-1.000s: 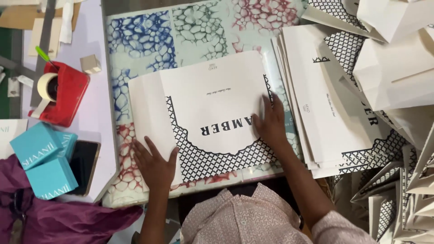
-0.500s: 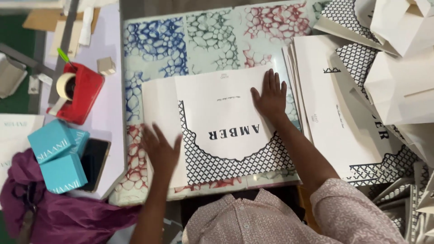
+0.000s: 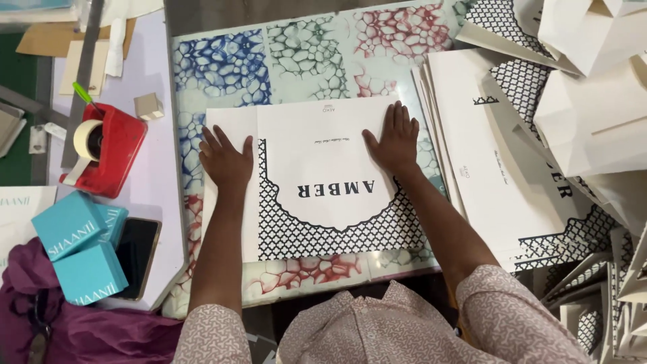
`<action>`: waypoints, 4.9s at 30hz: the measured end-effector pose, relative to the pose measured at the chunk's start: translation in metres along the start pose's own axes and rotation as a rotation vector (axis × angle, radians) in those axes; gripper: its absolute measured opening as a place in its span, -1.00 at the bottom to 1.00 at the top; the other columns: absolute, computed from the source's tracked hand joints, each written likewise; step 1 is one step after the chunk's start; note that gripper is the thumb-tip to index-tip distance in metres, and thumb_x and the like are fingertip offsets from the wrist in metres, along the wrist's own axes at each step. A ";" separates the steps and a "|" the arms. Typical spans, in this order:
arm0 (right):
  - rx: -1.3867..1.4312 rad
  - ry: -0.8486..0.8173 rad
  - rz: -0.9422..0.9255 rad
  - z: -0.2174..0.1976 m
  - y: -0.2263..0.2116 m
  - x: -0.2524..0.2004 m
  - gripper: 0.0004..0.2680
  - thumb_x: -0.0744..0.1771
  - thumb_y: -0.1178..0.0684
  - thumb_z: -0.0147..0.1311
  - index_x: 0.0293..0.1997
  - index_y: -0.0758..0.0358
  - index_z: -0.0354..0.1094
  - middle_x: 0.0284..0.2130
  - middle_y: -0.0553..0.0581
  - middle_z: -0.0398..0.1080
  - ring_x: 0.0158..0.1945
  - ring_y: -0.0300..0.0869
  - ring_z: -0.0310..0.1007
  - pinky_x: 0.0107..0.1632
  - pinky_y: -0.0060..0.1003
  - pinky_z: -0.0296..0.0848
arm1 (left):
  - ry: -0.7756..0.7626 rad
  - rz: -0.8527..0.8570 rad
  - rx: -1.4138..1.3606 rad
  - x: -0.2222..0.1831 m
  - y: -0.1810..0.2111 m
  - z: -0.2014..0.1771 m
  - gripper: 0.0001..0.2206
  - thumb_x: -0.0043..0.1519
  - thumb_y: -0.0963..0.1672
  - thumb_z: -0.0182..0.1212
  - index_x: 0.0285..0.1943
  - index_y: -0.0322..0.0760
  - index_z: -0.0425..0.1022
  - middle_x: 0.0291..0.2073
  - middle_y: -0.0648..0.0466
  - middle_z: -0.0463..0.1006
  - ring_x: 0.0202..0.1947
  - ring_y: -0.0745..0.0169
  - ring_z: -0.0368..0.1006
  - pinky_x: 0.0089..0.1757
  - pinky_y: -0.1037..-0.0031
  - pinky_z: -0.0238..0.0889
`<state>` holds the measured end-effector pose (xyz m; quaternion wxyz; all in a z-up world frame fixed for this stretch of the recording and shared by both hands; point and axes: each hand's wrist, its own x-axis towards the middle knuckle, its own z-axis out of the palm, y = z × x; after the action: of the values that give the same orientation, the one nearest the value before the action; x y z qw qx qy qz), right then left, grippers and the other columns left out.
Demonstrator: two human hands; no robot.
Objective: Folding and stacking white printed paper bags on a workbench.
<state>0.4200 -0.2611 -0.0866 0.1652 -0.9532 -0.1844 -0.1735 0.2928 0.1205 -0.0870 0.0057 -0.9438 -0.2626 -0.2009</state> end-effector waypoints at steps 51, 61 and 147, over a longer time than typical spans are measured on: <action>0.253 -0.134 0.043 -0.107 -0.048 -0.161 -0.52 0.32 -0.16 0.17 0.33 0.26 0.21 0.34 0.48 0.07 0.44 0.33 0.00 0.41 0.23 0.05 | -0.136 0.265 -0.250 -0.162 -0.071 -0.118 -0.17 0.15 0.17 0.17 0.54 -0.28 0.12 0.51 -0.31 0.03 0.50 -0.33 -0.05 0.31 -0.16 -0.11; 0.592 -0.160 0.249 -0.054 0.045 -0.158 -0.51 0.29 -0.05 0.27 0.32 0.33 0.23 0.20 0.37 0.36 0.22 0.06 0.42 0.23 -0.09 0.45 | -0.161 -0.107 -0.448 -0.176 -0.067 -0.103 -0.34 0.31 0.14 0.07 0.49 -0.31 0.27 0.49 -0.28 0.17 0.48 -0.31 0.05 0.32 -0.07 -0.11; 0.186 -0.015 0.107 -0.141 -0.009 -0.212 -0.52 0.11 0.34 0.23 0.17 0.45 0.35 -0.05 0.44 0.40 0.03 0.23 0.41 0.10 0.01 0.40 | -0.386 -0.836 -1.245 -0.241 -0.027 -0.153 -0.52 0.40 0.04 0.15 0.10 -0.59 0.50 -0.14 -0.02 0.52 -0.11 0.30 0.31 -0.01 0.43 0.19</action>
<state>0.1934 -0.3688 -0.0421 0.2605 -0.9435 -0.1498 -0.1393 0.0337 0.0071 -0.0412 -0.6480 -0.6138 -0.4321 -0.1290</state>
